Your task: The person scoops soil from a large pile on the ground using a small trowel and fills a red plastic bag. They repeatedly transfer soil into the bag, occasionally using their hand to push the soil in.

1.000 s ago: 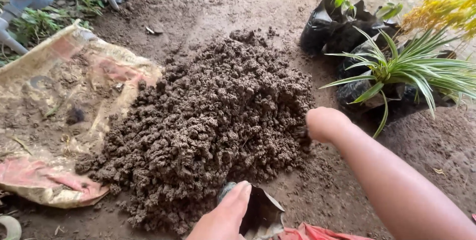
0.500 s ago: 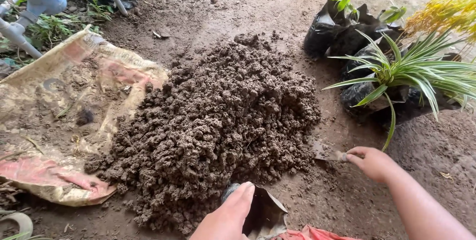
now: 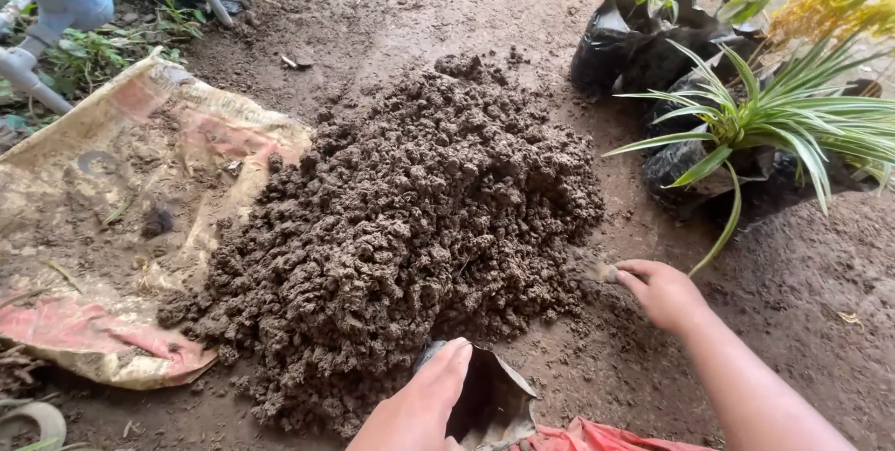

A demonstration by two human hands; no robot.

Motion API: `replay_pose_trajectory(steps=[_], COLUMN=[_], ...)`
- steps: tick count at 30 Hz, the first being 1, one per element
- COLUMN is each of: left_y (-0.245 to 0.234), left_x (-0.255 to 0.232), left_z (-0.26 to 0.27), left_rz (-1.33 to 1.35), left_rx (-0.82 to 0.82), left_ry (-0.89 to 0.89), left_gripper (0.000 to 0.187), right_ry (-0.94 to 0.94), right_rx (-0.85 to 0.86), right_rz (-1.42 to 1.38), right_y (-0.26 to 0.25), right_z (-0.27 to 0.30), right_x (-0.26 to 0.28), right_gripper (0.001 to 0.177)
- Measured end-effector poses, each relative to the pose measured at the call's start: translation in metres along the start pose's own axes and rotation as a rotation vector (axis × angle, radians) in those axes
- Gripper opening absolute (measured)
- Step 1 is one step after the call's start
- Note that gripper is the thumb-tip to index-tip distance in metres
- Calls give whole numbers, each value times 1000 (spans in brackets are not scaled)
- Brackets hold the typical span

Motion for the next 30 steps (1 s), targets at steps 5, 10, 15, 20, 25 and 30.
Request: replay_pose_trajectory(steps=[5,10,15,20,25,30], left_y=[4,-2,-10,-12,-17,-12], left_x=[3,-8,-11,-10,-11,-9], left_z=[-3,9,20,20,26,19], left_rz=[-38,-4,-19,-62,-96,-69], left_rx=[-41,-29,-115,-201,-273,-372], left_ry=[47,-46,-73,-38,-34,83], left_gripper=[106,107,93,89,72,57], right_ry=[23,-23,-2,70,32,1], right_rx=[46,24,18,41,43,51], right_rz=[-79,-95,-133,-154,-125,-133], right_y=[5,10,15,-12,-37,-62], right_z=[14,31,35,67,95,130], right_x=[-1,20,11,15,24,37], right_gripper=[40,38,40,41,43,38])
Point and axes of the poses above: each hand's wrist, its own z-axis away from the middle knuckle, its own y-axis out of the palm, x = y × z, the point moved 7 cm from there along -z, towards the middle knuckle, and after that the axes turned 11 degrees about -x, right-handed, at the moved point
